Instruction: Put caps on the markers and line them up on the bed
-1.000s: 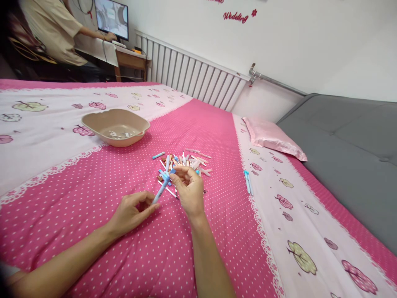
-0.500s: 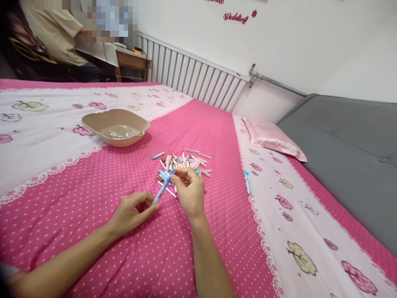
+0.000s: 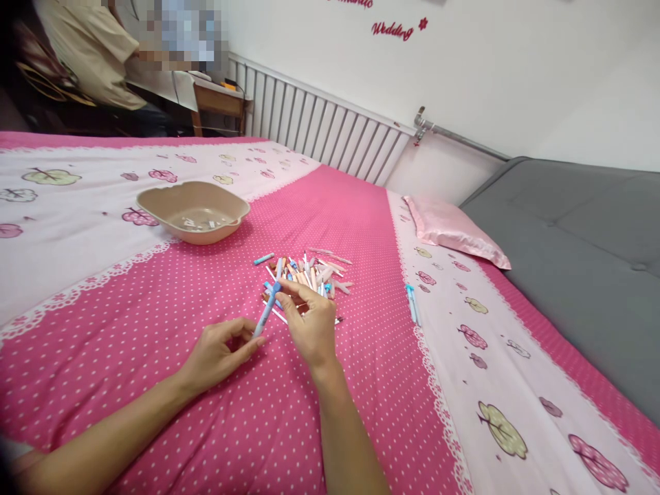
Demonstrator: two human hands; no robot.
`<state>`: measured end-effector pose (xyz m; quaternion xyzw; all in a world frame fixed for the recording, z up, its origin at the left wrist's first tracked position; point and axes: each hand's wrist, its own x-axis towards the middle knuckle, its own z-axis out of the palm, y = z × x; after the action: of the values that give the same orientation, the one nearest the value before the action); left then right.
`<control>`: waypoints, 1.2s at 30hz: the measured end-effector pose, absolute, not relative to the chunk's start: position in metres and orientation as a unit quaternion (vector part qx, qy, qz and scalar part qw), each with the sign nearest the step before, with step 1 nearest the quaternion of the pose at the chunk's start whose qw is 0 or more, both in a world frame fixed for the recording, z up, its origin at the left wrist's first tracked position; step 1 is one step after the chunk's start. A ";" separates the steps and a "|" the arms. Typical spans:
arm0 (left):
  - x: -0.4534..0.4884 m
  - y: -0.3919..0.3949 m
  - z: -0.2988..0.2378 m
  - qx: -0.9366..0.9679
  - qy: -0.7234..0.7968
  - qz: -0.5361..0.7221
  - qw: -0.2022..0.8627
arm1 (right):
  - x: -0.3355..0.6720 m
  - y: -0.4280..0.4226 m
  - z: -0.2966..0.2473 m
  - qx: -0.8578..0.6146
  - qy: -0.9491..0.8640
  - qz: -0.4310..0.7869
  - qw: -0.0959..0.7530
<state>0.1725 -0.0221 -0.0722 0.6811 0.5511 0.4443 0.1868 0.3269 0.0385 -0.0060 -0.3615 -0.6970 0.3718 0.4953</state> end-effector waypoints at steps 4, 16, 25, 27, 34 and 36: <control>0.172 -0.022 -0.072 0.676 0.553 0.446 0.195 | 0.326 0.037 -0.005 -0.353 -0.715 0.356 0.488; 0.171 -0.021 -0.075 0.661 0.555 0.458 0.213 | 0.323 0.035 -0.007 -0.349 -0.719 0.363 0.478; 0.171 -0.020 -0.076 0.628 0.570 0.497 0.183 | 0.321 0.036 -0.011 -0.364 -0.724 0.370 0.454; 0.171 -0.020 -0.076 0.608 0.584 0.514 0.161 | 0.319 0.036 -0.013 -0.362 -0.734 0.370 0.439; 0.170 -0.020 -0.072 0.506 0.632 0.562 0.169 | 0.307 0.031 -0.028 -0.382 -0.783 0.391 0.298; 0.169 -0.020 -0.072 0.490 0.634 0.569 0.187 | 0.303 0.028 -0.033 -0.385 -0.788 0.397 0.270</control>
<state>0.1691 -0.0202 -0.0718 0.4897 0.6336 0.5691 0.1869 0.3028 0.0284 -0.0332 -0.3847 -0.7882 0.3972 0.2702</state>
